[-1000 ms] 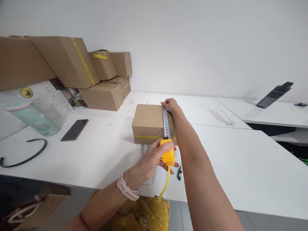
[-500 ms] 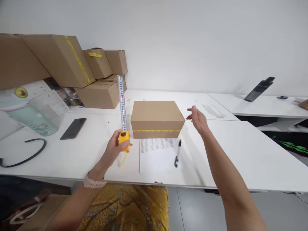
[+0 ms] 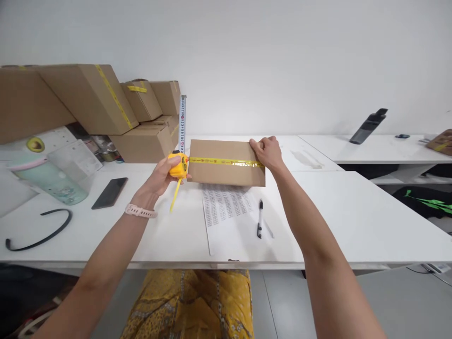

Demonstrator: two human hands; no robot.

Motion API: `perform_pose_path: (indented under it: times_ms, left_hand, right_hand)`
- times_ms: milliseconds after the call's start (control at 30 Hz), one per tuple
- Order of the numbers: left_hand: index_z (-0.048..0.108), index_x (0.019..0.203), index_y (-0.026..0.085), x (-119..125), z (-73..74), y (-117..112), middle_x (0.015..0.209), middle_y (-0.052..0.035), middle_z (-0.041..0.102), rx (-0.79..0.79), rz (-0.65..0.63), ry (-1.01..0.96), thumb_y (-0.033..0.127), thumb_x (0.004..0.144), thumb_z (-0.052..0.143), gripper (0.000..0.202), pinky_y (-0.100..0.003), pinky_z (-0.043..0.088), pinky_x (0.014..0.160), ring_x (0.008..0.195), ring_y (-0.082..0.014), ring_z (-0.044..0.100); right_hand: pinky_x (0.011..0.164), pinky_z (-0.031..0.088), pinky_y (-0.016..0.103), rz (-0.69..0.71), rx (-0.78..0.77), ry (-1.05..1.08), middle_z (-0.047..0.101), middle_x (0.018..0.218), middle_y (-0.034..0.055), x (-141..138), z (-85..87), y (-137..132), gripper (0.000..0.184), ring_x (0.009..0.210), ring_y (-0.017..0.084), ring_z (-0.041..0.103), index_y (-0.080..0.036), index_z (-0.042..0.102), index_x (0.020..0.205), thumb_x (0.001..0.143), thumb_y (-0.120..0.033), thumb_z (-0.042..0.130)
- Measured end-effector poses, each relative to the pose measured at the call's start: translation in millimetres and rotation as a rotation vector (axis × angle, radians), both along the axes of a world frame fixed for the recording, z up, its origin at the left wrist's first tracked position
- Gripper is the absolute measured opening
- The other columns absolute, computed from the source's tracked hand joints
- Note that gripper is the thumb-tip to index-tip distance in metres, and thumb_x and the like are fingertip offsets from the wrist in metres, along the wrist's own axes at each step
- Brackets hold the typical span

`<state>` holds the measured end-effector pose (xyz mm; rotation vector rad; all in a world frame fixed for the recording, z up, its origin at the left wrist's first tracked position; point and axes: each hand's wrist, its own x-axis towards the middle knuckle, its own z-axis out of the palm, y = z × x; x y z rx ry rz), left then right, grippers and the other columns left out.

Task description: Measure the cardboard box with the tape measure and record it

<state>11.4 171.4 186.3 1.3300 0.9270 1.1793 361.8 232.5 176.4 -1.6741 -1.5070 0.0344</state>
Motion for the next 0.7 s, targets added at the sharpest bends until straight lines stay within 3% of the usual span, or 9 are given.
perform_pose_path:
  times_ms: [67, 133, 233, 367, 533, 600, 700]
  left_hand:
    - [0.054, 0.107, 0.017, 5.6, -1.9, -7.9, 0.094, -0.0024, 0.061, 0.033, 0.049, 0.008, 0.055, 0.065, 0.083, 0.063, -0.023, 0.052, 0.043, 0.062, -0.0160, 0.069]
    - [0.052, 0.111, 0.019, 14.6, -12.7, -25.8, 0.098, -0.0022, 0.061, 0.067, 0.038, -0.015, 0.052, 0.067, 0.083, 0.063, -0.023, 0.053, 0.044, 0.065, -0.0164, 0.070]
    - [0.052, 0.113, 0.021, 31.7, -38.5, -60.3, 0.100, -0.0028, 0.061, -0.011, -0.179, -0.066, 0.051, 0.074, 0.081, 0.058, -0.022, 0.053, 0.044, 0.069, -0.0171, 0.071]
    - [0.051, 0.112, 0.021, 52.1, -67.5, -92.7, 0.113, -0.0062, 0.061, -0.197, -0.380, -0.128, 0.051, 0.076, 0.080, 0.054, -0.021, 0.053, 0.044, 0.073, -0.0182, 0.073]
    - [0.049, 0.111, 0.022, 66.1, -79.3, -100.7, 0.119, -0.0066, 0.060, -0.309, -0.402, -0.151, 0.049, 0.075, 0.080, 0.055, -0.019, 0.050, 0.044, 0.071, -0.0171, 0.073]
    - [0.048, 0.112, 0.022, 69.5, -81.0, -100.4, 0.116, -0.0059, 0.060, -0.327, -0.393, -0.159, 0.049, 0.075, 0.080, 0.055, -0.019, 0.051, 0.044, 0.071, -0.0173, 0.073]
    - [0.048, 0.111, 0.022, 73.9, -84.1, -101.5, 0.113, -0.0052, 0.060, -0.350, -0.383, -0.178, 0.049, 0.075, 0.080, 0.055, -0.019, 0.050, 0.044, 0.071, -0.0176, 0.073]
  right_hand:
    - [0.096, 0.047, 0.044, 0.088, 0.053, -0.033, 0.067, 0.111, 0.0153, -4.6, 0.6, 12.0, 0.034, 0.105, 0.029, 0.060, -0.019, 0.068, 0.091, 0.093, -0.049, 0.050]
    - [0.096, 0.046, 0.045, 0.152, 0.079, -0.107, 0.070, 0.108, 0.0135, -10.7, -0.1, 18.8, 0.030, 0.102, 0.029, 0.061, -0.021, 0.067, 0.093, 0.096, -0.039, 0.043]
    - [0.099, 0.040, 0.049, 0.107, 0.084, -0.257, 0.072, 0.104, 0.0135, -20.3, 0.2, 20.2, 0.030, 0.103, 0.031, 0.060, -0.023, 0.064, 0.091, 0.097, -0.032, 0.036]
    - [0.100, 0.037, 0.051, 0.049, 0.083, -0.299, 0.072, 0.101, 0.0125, -27.9, 2.8, 17.1, 0.025, 0.101, 0.031, 0.061, -0.024, 0.058, 0.088, 0.097, -0.039, 0.041]
    - [0.098, 0.039, 0.049, 0.090, 0.074, -0.306, 0.071, 0.100, 0.0116, -29.7, 4.8, 18.9, 0.020, 0.097, 0.030, 0.060, -0.024, 0.055, 0.089, 0.097, -0.035, 0.040]
    - [0.095, 0.040, 0.048, 0.132, 0.101, -0.311, 0.070, 0.103, 0.0110, -30.9, 5.0, 20.3, 0.022, 0.099, 0.030, 0.059, -0.024, 0.059, 0.099, 0.097, -0.029, 0.039]
    - [0.091, 0.041, 0.048, 0.190, 0.137, -0.367, 0.069, 0.107, 0.0106, -32.7, 4.7, 22.7, 0.039, 0.103, 0.031, 0.057, -0.026, 0.061, 0.126, 0.098, -0.023, 0.034]
